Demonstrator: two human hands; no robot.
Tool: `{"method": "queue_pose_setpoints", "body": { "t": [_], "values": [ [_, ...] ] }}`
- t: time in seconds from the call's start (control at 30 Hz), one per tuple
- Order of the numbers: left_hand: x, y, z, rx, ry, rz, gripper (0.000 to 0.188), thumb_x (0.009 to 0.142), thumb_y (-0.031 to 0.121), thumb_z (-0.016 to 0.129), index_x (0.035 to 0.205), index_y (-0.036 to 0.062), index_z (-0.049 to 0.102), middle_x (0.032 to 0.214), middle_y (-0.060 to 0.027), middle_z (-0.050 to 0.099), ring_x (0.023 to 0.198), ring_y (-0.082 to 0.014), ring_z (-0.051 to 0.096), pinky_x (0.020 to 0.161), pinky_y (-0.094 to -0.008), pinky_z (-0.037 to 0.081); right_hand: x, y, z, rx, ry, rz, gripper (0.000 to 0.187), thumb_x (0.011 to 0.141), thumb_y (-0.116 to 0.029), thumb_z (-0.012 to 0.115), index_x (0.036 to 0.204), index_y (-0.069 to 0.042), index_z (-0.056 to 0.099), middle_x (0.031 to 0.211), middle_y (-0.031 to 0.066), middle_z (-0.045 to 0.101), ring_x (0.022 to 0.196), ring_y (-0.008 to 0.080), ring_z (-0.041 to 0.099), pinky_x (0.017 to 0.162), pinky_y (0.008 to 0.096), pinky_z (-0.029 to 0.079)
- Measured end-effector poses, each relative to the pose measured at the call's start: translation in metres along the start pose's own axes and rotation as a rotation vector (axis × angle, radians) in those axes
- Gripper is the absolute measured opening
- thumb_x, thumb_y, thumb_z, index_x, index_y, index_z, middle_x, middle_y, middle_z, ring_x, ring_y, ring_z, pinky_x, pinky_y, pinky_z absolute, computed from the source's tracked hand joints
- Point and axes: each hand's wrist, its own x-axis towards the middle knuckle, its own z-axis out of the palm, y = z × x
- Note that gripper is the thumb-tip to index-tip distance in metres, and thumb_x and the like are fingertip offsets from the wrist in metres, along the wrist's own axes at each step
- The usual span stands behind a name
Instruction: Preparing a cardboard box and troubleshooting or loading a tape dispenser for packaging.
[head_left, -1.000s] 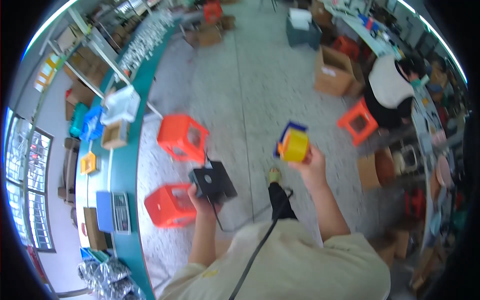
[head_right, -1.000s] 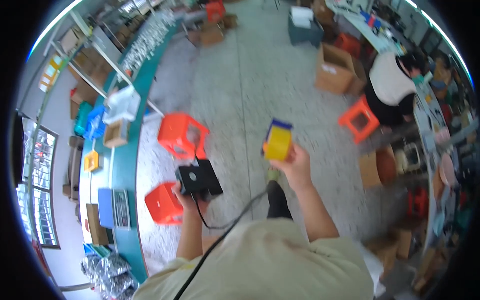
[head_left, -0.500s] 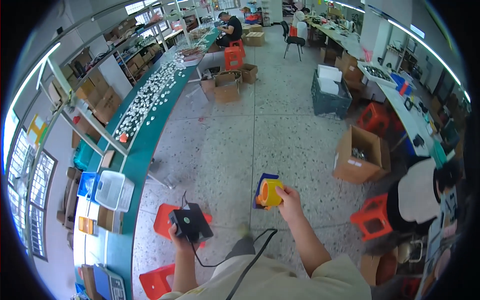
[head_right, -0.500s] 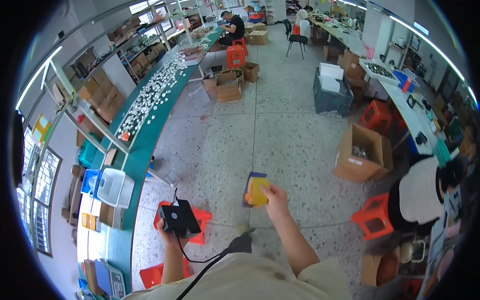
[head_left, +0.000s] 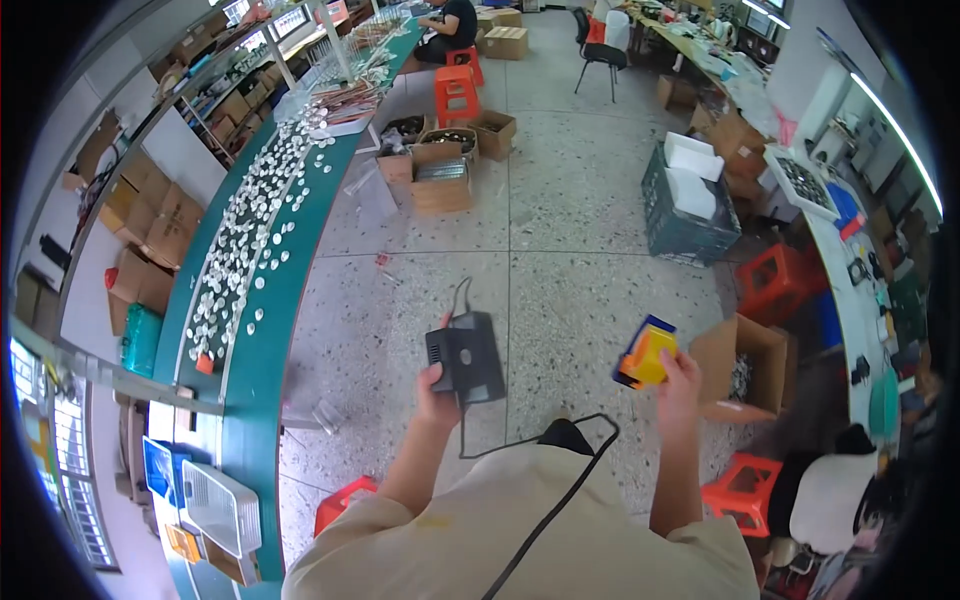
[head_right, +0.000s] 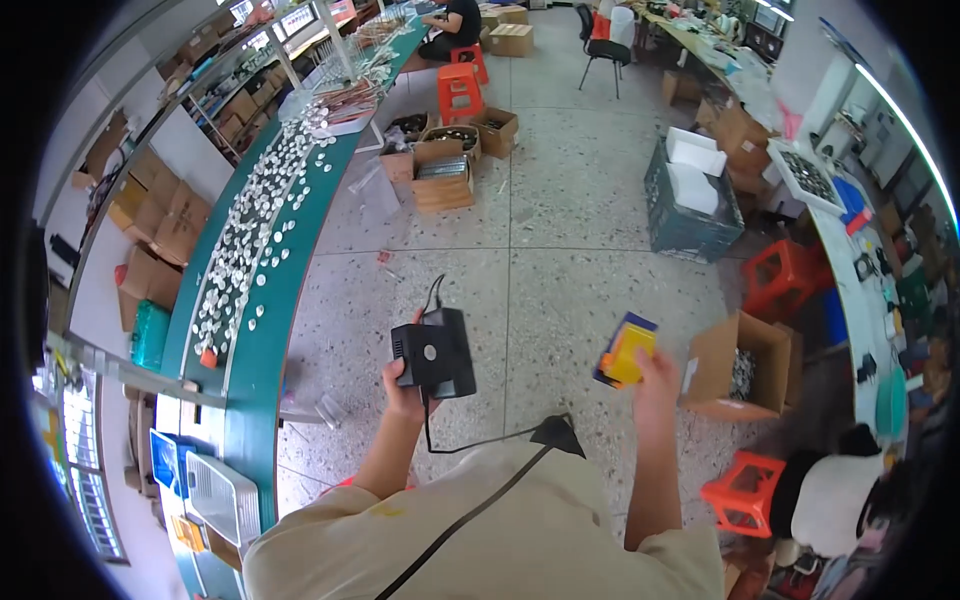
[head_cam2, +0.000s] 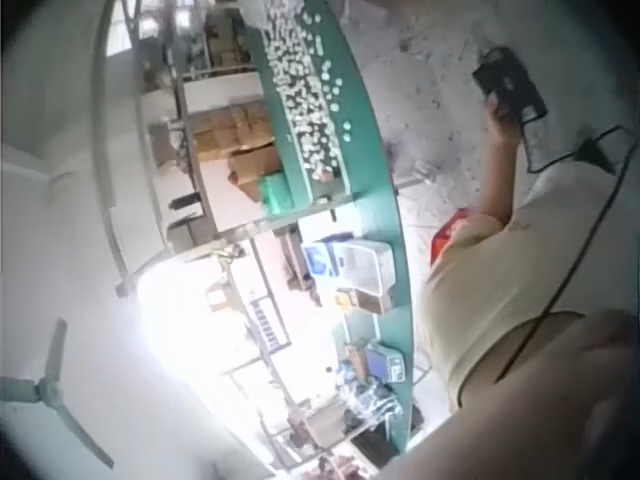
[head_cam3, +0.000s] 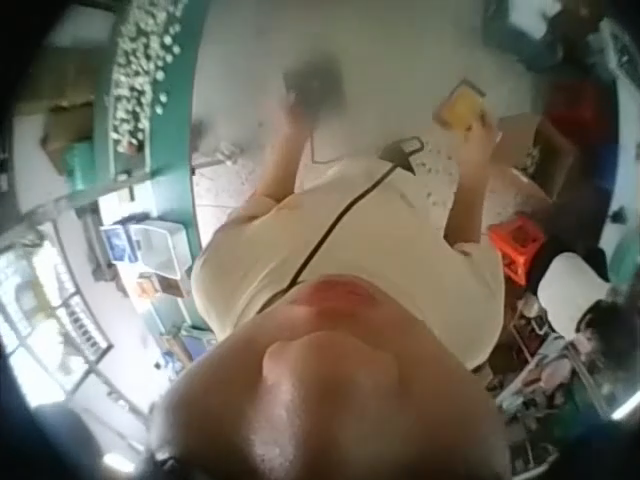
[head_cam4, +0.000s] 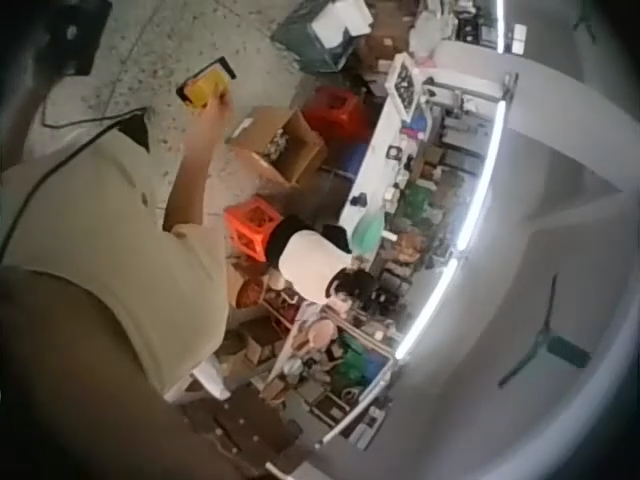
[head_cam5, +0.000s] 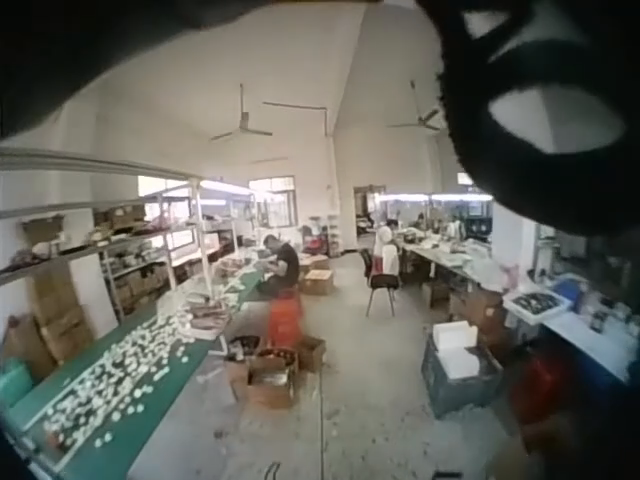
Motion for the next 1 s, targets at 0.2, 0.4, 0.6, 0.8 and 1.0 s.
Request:
{"method": "queue_pose_setpoints", "body": {
  "t": [0.2, 0.4, 0.6, 0.8, 1.0],
  "values": [
    [0.222, 0.017, 0.059, -0.144, -0.274, 0.055, 0.106, 0.059, 0.050, 0.065, 0.147, 0.0186, 0.015, 0.136, -0.0148, 0.042, 0.117, -0.0292, 0.051, 0.098, -0.0477, 0.042, 0.219, 0.016, 0.026, -0.134, 0.137, 0.020, 0.018, 0.087, -0.008, 0.061, 0.101, 0.004, 0.062, 0.092, 0.0055, 0.065, 0.082, 0.0121, 0.062, 0.075, 0.0246, 0.049],
    [0.446, 0.069, 0.105, 0.199, -0.232, 0.103, 0.126, 0.048, 0.033, 0.080, 0.148, 0.0097, 0.006, 0.127, -0.0138, 0.048, 0.115, -0.0257, 0.051, 0.096, -0.0368, 0.041, 0.486, -0.006, 0.123, -0.284, -0.008, 0.152, 0.020, 0.087, -0.007, 0.061, 0.102, 0.006, 0.061, 0.093, 0.0083, 0.065, 0.083, 0.0131, 0.063, 0.076, 0.0253, 0.049],
    [0.647, 0.118, 0.209, 0.587, -0.541, 0.127, 0.127, 0.035, 0.022, 0.081, 0.143, 0.0002, 0.017, 0.130, -0.0137, 0.044, 0.117, -0.0224, 0.047, 0.101, -0.0314, 0.032, 0.710, -0.011, 0.212, -0.252, -0.077, 0.004, 0.023, 0.087, -0.007, 0.062, 0.106, 0.006, 0.060, 0.091, 0.0060, 0.065, 0.080, 0.0124, 0.063, 0.074, 0.0233, 0.049],
    [0.883, 0.151, 0.266, 1.057, -1.312, 0.083, 0.098, 0.043, 0.031, 0.077, 0.130, -0.0005, 0.044, 0.110, -0.0156, 0.056, 0.094, -0.0317, 0.055, 0.085, -0.0342, 0.040, 0.882, -0.006, 0.254, -0.183, 0.012, 0.108, 0.024, 0.086, -0.009, 0.065, 0.103, 0.007, 0.060, 0.093, 0.0069, 0.064, 0.083, 0.0128, 0.061, 0.077, 0.0232, 0.047],
    [1.088, 0.151, 0.298, 1.133, -1.494, -0.082, 0.090, 0.045, 0.035, 0.077, 0.124, 0.0003, 0.050, 0.106, -0.0164, 0.057, 0.088, -0.0311, 0.055, 0.079, -0.0348, 0.041, 1.032, -0.031, 0.260, -0.187, 0.257, 0.145, 0.019, 0.088, -0.007, 0.062, 0.101, 0.007, 0.060, 0.095, 0.0084, 0.064, 0.085, 0.0143, 0.061, 0.079, 0.0259, 0.048]
  ]
}}
